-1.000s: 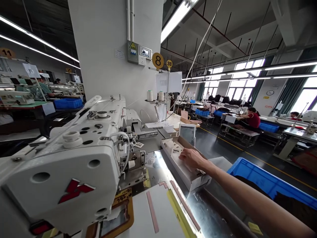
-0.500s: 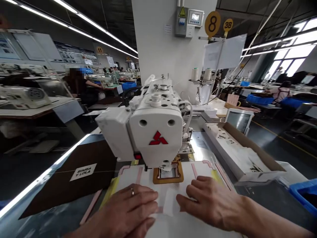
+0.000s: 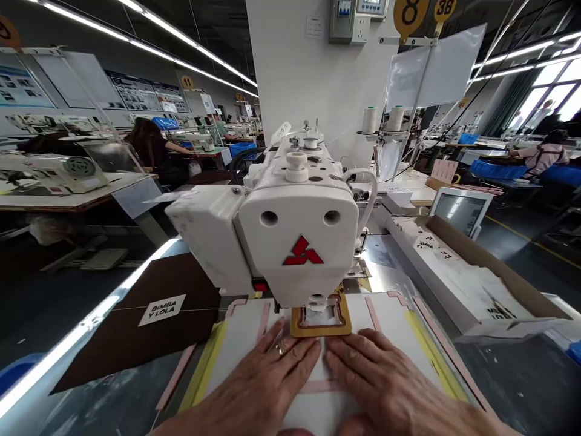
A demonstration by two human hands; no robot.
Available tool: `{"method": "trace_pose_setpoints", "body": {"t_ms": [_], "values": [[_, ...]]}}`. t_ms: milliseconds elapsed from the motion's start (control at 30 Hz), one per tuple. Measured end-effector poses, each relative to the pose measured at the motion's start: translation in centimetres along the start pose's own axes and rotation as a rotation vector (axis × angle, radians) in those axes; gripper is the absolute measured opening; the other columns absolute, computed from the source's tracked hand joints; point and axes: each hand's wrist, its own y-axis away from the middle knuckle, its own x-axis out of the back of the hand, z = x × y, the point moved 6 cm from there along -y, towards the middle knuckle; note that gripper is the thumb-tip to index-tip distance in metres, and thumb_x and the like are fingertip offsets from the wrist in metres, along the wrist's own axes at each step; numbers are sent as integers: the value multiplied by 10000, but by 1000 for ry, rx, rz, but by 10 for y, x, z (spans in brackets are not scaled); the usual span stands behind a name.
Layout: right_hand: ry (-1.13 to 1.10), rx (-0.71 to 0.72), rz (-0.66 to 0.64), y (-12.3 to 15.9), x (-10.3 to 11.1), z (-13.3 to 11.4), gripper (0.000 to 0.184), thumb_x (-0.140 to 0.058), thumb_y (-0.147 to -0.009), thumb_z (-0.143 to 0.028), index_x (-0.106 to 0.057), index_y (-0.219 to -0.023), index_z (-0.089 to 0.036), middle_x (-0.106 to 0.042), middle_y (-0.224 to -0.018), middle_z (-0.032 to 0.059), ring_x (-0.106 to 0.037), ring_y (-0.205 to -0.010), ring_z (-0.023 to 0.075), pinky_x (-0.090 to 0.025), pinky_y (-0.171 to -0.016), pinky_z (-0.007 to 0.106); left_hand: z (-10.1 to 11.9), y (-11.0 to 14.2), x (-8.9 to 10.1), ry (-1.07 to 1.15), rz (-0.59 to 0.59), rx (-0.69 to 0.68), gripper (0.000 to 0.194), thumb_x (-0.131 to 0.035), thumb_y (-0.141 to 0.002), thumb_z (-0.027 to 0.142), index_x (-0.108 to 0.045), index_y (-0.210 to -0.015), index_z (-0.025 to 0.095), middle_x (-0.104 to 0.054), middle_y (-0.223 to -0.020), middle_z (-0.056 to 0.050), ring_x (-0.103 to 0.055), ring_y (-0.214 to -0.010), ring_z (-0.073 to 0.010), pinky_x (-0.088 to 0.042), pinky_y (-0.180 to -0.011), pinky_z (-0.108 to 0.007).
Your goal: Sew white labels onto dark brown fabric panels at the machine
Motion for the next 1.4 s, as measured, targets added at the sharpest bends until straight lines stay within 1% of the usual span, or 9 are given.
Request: {"method": "trace_pose_setpoints", "body": {"t_ms": [167, 333, 500, 667, 767, 900, 1067, 1167, 1400], "values": [[37, -85, 25, 15, -12, 5, 793, -367, -1055, -760, -594, -1477, -129, -705, -1407, 159, -695, -1239, 364, -608, -926, 483, -5, 11, -3, 85, 122, 67, 914, -588, -1031, 673, -263, -1693, 133, -532, -1594, -155, -466, -1519, -325, -289, -1327, -476], [61, -96, 42, 12, -8, 5, 818, -278, -1067, -769, -587, -1477, -132, -716, -1393, 140, -692, -1245, 360, -596, -943, 484, -6, 11, -7, 117, 116, 68, 875, -580, -1046, 648, -249, -1702, 172, -533, -1598, -137, -485, -1505, -323, -297, -1325, -480], [104, -76, 18, -7, 4, 5, 807, -253, -1087, -740, -625, -1392, -92, -742, -1348, 137, -742, -1126, 349, -625, -815, 471, -2, 15, -6, 111, 153, 29, 731, -535, -1084, 601, -416, -1623, 121, -549, -1582, -152, -452, -1530, -313, -293, -1326, -482], [99, -81, -62, -5, -4, -1, 709, -355, -1094, -678, -616, -1427, -109, -739, -1345, 158, -744, -1123, 378, -643, -776, 488, 13, 17, -6, 18, 158, -144, 475, -437, -1153, 419, -610, -1449, 90, -589, -1549, -127, -486, -1510, -259, -248, -1340, -424], [121, -72, -93, 1, -8, -5, 637, -442, -1090, -619, -613, -1444, -119, -722, -1375, 160, -741, -1146, 385, -655, -766, 488, 8, 9, -5, 54, 133, -44, 599, -524, -1114, 505, -515, -1555, 100, -565, -1569, -141, -485, -1510, -280, -276, -1334, -432], [106, -67, -99, 5, -12, -7, 722, -487, -1053, -681, -589, -1492, -117, -684, -1429, 167, -736, -1161, 402, -665, -771, 507, -1, 3, -5, 134, 90, 57, 854, -615, -1053, 581, -260, -1694, 144, -491, -1626, -144, -442, -1535, -321, -336, -1312, -472], [74, -57, -69, 5, -16, -6, 678, -474, -1092, -590, -527, -1555, -96, -674, -1445, 158, -723, -1204, 370, -644, -929, 504, -6, 1, -5, 78, 2, 59, 919, -595, -1023, 674, -306, -1668, 88, -444, -1652, -155, -423, -1545, -334, -318, -1310, -492], [111, -39, -31, 3, -17, -5, 664, -418, -1127, -526, -457, -1598, -59, -622, -1507, 155, -644, -1338, 356, -581, -1067, 517, -9, 0, 0, 103, 30, 74, 902, -573, -1037, 673, -283, -1682, 115, -503, -1615, -145, -462, -1522, -319, -331, -1306, -475], [94, -55, -39, 2, -22, 1, 1007, -190, -1049, -800, -201, -1699, -31, -519, -1587, 209, -571, -1410, 405, -510, -1116, 626, -10, 2, 2, 120, 99, 117, 940, -610, -1041, 626, -135, -1722, 187, -468, -1642, -137, -472, -1515, -328, -348, -1299, -473]]}}
